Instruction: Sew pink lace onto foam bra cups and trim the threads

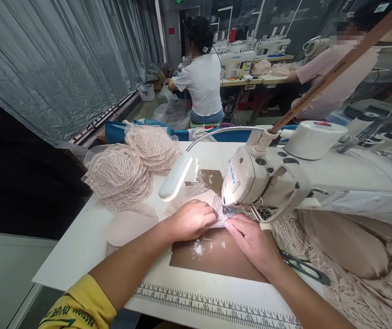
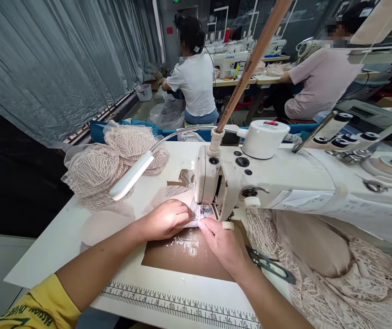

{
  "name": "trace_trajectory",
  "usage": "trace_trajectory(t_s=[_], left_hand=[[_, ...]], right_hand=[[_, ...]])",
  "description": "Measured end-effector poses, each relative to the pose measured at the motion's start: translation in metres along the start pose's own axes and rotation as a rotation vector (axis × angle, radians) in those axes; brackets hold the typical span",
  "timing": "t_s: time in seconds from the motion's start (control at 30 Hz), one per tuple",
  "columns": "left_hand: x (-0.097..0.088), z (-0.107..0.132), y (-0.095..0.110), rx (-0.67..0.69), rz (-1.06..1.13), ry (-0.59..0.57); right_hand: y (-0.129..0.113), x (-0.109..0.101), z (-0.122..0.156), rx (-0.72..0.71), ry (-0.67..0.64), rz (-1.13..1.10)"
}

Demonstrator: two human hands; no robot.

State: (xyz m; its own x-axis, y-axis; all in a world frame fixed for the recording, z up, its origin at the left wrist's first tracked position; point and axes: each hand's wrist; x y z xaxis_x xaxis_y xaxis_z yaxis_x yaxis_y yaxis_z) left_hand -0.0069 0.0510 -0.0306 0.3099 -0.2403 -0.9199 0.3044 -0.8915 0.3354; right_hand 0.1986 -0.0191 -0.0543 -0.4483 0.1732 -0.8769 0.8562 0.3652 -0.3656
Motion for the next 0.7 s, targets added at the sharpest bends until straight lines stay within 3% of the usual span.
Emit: trace_trajectory(t_s=[0.17, 0.37, 0.5, 0.6, 0.7], left_hand=[[0.010, -0.004, -0.006, 0.104, -0.038, 0.142], [0.008, 0.000, -0.011, 0.127, 0.054, 0.067], [0.008, 0.004, -0.012, 0.129, 0.122, 0.036], [0.009, 0.004, -0.011, 0.130, 0.105, 0.022], [0.009, 0.003, -0.007, 0.137, 0.041, 0.012]], right_hand=[[0.000, 0.003, 0.001, -0.006, 0.002, 0.008], [-0.001, 0.006, 0.009, -0.080, 0.037, 0.125], [-0.001, 0.000, 0.015, -0.209, 0.015, 0.142], [-0.001, -0.003, 0.017, -0.269, -0.021, 0.127], [0.001, -0.002, 0.018, -0.250, 0.025, 0.157]])
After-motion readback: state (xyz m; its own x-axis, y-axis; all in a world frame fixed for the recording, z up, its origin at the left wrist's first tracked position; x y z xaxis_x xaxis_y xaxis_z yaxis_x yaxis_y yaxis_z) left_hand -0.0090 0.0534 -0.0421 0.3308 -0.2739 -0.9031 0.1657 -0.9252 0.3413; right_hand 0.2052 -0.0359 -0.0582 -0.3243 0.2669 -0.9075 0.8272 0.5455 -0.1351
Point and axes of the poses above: each hand's wrist, its own z-axis away from the middle knuckle, its own x-axis out of the palm, y = z × x, and after that the axes turned 9 degrees about z, right-handed
